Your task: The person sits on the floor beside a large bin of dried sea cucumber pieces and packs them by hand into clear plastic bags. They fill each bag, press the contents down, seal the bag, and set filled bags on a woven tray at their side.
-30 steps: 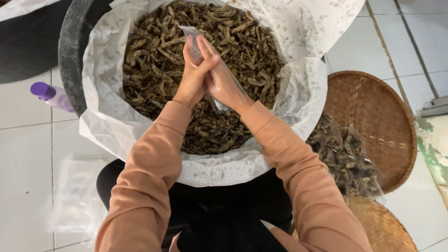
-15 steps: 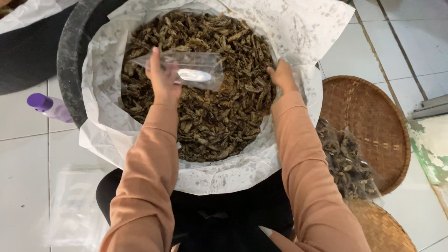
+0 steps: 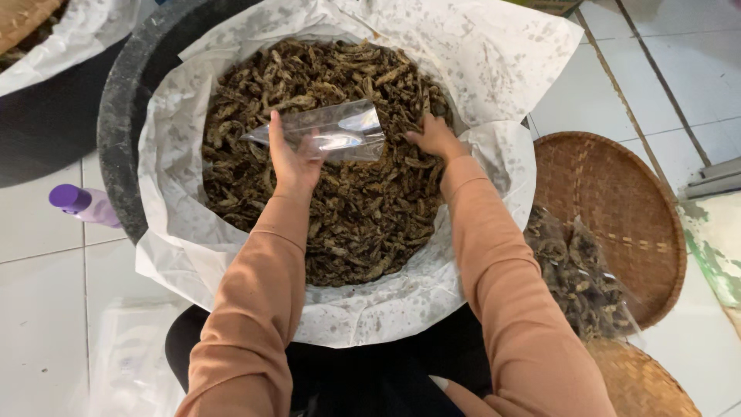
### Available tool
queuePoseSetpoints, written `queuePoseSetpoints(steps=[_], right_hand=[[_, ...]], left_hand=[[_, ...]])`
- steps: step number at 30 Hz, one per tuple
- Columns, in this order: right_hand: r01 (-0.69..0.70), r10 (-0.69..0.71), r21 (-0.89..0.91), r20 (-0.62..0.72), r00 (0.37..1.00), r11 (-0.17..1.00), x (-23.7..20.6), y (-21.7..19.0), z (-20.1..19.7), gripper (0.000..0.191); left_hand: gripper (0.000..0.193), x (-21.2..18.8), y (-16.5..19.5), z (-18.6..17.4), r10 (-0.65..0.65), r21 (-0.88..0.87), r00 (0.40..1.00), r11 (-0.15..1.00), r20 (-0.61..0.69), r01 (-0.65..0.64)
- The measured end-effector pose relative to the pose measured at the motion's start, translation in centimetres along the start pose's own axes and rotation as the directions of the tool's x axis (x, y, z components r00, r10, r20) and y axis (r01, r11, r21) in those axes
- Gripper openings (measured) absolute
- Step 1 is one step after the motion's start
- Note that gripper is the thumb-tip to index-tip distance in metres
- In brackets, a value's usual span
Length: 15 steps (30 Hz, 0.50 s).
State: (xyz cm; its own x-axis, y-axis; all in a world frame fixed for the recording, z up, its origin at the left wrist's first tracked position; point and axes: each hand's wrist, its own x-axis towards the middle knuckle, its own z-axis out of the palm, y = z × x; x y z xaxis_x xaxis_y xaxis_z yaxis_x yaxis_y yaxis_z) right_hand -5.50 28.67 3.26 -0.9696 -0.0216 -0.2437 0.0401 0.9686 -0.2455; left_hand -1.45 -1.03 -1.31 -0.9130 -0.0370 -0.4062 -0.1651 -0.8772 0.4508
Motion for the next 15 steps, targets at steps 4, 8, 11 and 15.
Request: queuePoseSetpoints(steps=[4,8,11,15], right_hand=[[-0.115,0.134,-0.211,0.078,0.988,0.971,-2.4,-1.7,1.7,0.139],[-0.101,0.108,-0.273,0.013,0.994,0.957,-3.0,-1.8,1.8,0.111],[-0.131,0.134,-0.269,-0.005,0.991,0.954,-2.4,-1.1,2.0,0.108],[-0.105,0.109,-0.263,-0.001,0.994,0.959,-2.0,-0.6,2.7,0.107]], left_hand=[[0.115,0.0,-0.1,-0.5,-0.017,0.018,0.999,1.000,-0.032,0.018],[0.118,-0.3,0.0,-0.6,-0.021,-0.027,0.998,0.999,-0.060,0.019],[0.117,-0.4,0.1,-0.3,-0.003,0.014,0.998,1.000,-0.064,0.004],[0.115,-0.3,0.2,-0.2,0.006,-0.010,0.998,1.000,-0.055,-0.007]])
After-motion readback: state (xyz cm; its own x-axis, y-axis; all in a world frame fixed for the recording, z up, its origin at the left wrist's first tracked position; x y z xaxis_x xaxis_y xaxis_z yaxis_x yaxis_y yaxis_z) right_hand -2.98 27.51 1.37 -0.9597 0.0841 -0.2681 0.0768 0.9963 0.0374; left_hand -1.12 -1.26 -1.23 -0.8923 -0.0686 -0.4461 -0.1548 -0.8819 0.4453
